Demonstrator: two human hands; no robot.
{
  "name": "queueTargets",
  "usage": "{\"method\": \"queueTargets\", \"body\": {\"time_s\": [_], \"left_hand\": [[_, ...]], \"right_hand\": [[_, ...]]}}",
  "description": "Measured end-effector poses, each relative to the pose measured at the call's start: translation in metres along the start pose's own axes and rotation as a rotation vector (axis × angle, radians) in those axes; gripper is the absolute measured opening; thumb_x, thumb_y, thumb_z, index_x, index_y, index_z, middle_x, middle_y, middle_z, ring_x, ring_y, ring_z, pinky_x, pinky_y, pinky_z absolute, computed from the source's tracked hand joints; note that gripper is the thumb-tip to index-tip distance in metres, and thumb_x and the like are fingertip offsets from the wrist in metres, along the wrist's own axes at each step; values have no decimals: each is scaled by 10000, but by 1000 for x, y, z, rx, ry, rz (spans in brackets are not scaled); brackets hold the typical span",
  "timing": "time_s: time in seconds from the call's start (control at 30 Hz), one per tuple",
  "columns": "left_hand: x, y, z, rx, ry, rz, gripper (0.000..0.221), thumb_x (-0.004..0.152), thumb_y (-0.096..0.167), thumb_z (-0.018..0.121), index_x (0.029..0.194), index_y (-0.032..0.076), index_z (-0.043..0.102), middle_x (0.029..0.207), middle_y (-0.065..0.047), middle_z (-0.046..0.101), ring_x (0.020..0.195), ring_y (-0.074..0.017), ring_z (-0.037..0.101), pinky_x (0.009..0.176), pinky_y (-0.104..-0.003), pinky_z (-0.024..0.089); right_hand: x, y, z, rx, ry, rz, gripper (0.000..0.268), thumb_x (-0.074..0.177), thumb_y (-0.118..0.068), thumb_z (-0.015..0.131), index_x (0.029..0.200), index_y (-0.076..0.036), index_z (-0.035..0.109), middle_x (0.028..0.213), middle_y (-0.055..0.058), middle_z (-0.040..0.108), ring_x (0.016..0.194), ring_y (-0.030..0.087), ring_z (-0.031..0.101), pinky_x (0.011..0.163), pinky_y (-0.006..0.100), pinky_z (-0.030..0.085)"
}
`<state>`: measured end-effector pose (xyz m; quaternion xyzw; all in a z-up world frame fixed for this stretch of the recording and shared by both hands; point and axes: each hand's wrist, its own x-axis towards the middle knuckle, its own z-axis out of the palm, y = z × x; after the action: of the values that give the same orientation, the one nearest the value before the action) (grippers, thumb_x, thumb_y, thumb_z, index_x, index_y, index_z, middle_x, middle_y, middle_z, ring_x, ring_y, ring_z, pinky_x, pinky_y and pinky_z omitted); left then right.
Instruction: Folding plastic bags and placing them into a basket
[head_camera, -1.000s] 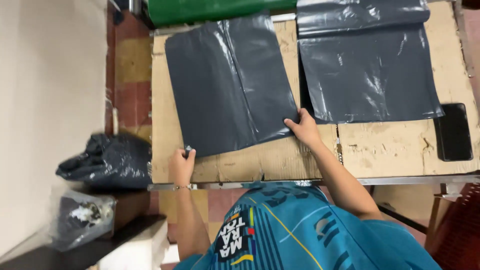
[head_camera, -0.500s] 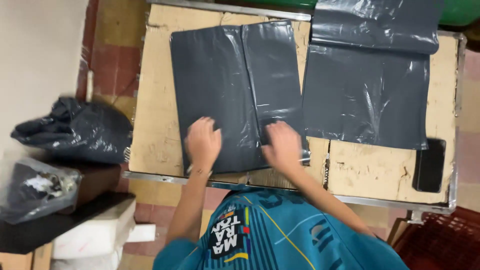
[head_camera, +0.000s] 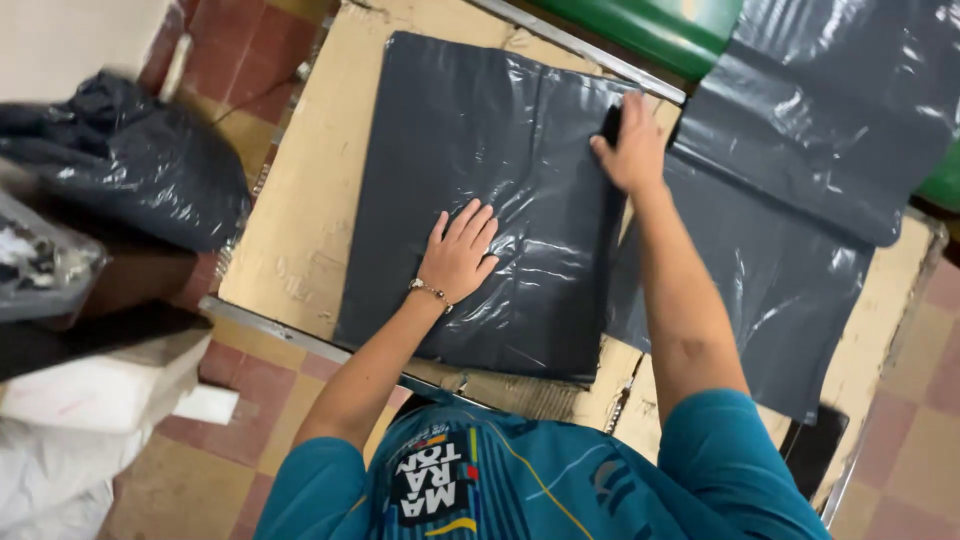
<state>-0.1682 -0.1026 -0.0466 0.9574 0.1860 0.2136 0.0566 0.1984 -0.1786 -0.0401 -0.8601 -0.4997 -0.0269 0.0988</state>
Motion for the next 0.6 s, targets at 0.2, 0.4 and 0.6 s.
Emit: {"method": "queueTargets", "body": {"time_s": [0.2, 0.4, 0.6], "left_hand": [[22, -19, -9, -429, -121, -248, 387, 943, 382, 634, 1308, 257, 653, 1426, 72, 617, 1406, -173, 491, 1058, -477, 373], [60, -105, 0, -1525, -352, -1001, 841, 923, 684, 205, 1342, 65, 590, 1262, -106, 737, 830, -216, 797, 429, -166, 424], [43, -153, -84, -1776, -301, -1503, 910, 744, 796, 240, 1161, 112, 671, 1191, -158, 736, 1241, -386, 673, 901, -643, 598]], "right_hand": [[47, 0, -4, 48, -247, 183, 1115, 738, -434, 924, 1568, -35, 296, 1506, 235, 460, 1337, 468, 410, 1043, 564, 395], [-51, -59, -57, 422, 269, -49, 177, 803, -82, 771, 876, -68, 610, 846, 119, 569, 818, 336, 532, 723, 447, 399], [-220, -136, -121, 685, 291, -177, 203, 856, 38, 526, 974, -68, 653, 1128, 140, 694, 1185, 385, 670, 1075, 485, 471]]}}
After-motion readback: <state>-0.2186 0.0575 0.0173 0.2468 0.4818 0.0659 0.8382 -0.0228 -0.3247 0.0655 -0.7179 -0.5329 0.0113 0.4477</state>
